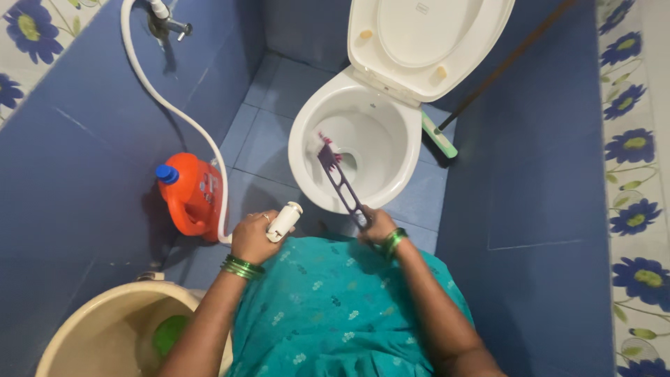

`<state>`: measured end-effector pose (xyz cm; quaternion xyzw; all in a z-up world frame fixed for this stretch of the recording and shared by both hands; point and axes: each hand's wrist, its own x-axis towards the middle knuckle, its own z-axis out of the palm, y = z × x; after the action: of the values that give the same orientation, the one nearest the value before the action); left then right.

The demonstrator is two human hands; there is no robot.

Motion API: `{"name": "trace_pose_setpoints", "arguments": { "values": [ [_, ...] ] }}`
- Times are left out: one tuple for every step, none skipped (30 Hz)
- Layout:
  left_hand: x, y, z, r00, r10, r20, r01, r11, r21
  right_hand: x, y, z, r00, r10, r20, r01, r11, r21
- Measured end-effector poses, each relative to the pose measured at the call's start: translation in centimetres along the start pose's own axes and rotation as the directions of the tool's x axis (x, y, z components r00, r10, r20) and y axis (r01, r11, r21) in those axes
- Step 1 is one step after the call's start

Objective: The person scrubs the inside of a toilet bowl with a long-handled brush while simultaneously rinsing it with a handheld bidet sprayer. The person also scrubs the underside of the toilet seat and lid.

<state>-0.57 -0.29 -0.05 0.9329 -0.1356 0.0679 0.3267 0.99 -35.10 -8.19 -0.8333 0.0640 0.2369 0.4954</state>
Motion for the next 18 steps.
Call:
{"name": "trace_pose_setpoints", "arguments": {
  "values": [
    [0.1,0.0,0.1,1.0,0.002,0.005,-0.002,1.0,-0.001,-0.6,0.1,-1.8,1.0,0.012,0.017,-0.008,0.981,-0.194],
    [0.3,0.0,0.2,1.0,0.004,0.009,-0.004,1.0,-0.002,-1.2,0.0,-3.5,0.999,0.027,0.034,-0.012,0.925,-0.38],
    [0.0,0.0,0.4,1.0,-0.002,0.02,0.002,1.0,-0.003,-2.1,-0.2,-5.3,0.992,0.124,0.014,-0.102,0.871,-0.48],
    [-0.4,0.2,0.4,1.0,-0.002,0.018,0.002,1.0,-0.017,-2.7,-1.1,-7.1,0.976,0.216,-0.014,-0.185,0.799,-0.573],
    [-0.1,0.2,0.3,1.0,0.005,0.011,-0.005,1.0,-0.028,-3.2,-2.5,-8.4,0.975,0.211,-0.071,-0.182,0.572,-0.8],
    [0.1,0.3,0.2,1.0,0.012,0.003,-0.012,0.999,-0.039,-3.7,-4.2,-9.6,0.975,0.187,-0.119,-0.17,0.284,-0.944],
    [0.2,0.4,0.0,1.0,0.007,-0.002,-0.007,0.999,-0.041,-4.3,-6.4,-10.9,0.979,0.121,-0.164,-0.185,0.185,-0.965],
    [0.3,0.5,-0.1,1.0,0.002,-0.007,-0.002,0.999,-0.043,-4.8,-8.7,-11.9,0.978,0.051,-0.201,-0.204,0.084,-0.975],
    [0.3,0.5,-0.3,1.0,-0.004,-0.01,0.004,0.999,-0.043,-5.2,-11.0,-12.3,0.961,0.105,-0.257,-0.258,-0.01,-0.966],
    [0.3,0.6,-0.4,1.0,0.0,0.001,0.0,0.999,-0.053,-5.3,-13.0,-11.9,0.936,0.154,-0.316,-0.302,-0.108,-0.947],
    [0.5,0.6,-0.5,1.0,0.006,0.009,-0.006,0.998,-0.061,-5.4,-14.4,-10.6,0.94,0.14,-0.311,-0.283,-0.193,-0.94],
    [0.4,0.7,-0.6,1.0,0.012,0.016,-0.011,0.998,-0.069,-5.5,-15.4,-9.5,0.944,0.127,-0.305,-0.262,-0.277,-0.925],
    [0.4,0.7,-0.6,1.0,0.031,0.0,-0.031,0.996,-0.084,-5.4,-16.3,-8.9,0.948,0.107,-0.299,-0.244,-0.36,-0.901],
    [0.5,0.9,-0.5,0.999,0.05,-0.017,-0.051,0.994,-0.098,-5.5,-16.6,-8.3,0.965,0.143,-0.222,-0.171,-0.304,-0.937],
    [0.5,1.1,-0.5,0.997,0.065,-0.031,-0.068,0.991,-0.111,-5.7,-16.5,-7.7,0.974,0.178,-0.139,-0.093,-0.243,-0.965],
    [0.6,1.1,-0.4,0.998,0.059,-0.03,-0.062,0.991,-0.117,-5.8,-16.4,-7.4,0.977,0.209,-0.054,-0.016,-0.18,-0.984],
    [0.5,1.1,-0.3,0.998,0.049,-0.027,-0.052,0.991,-0.124,-5.8,-16.3,-7.3,0.977,0.21,-0.033,-0.007,-0.121,-0.993],
    [0.4,1.0,-0.3,0.999,0.04,-0.024,-0.042,0.99,-0.131,-5.9,-16.1,-7.4,0.978,0.21,-0.012,0.002,-0.062,-0.998]
  ]
}}
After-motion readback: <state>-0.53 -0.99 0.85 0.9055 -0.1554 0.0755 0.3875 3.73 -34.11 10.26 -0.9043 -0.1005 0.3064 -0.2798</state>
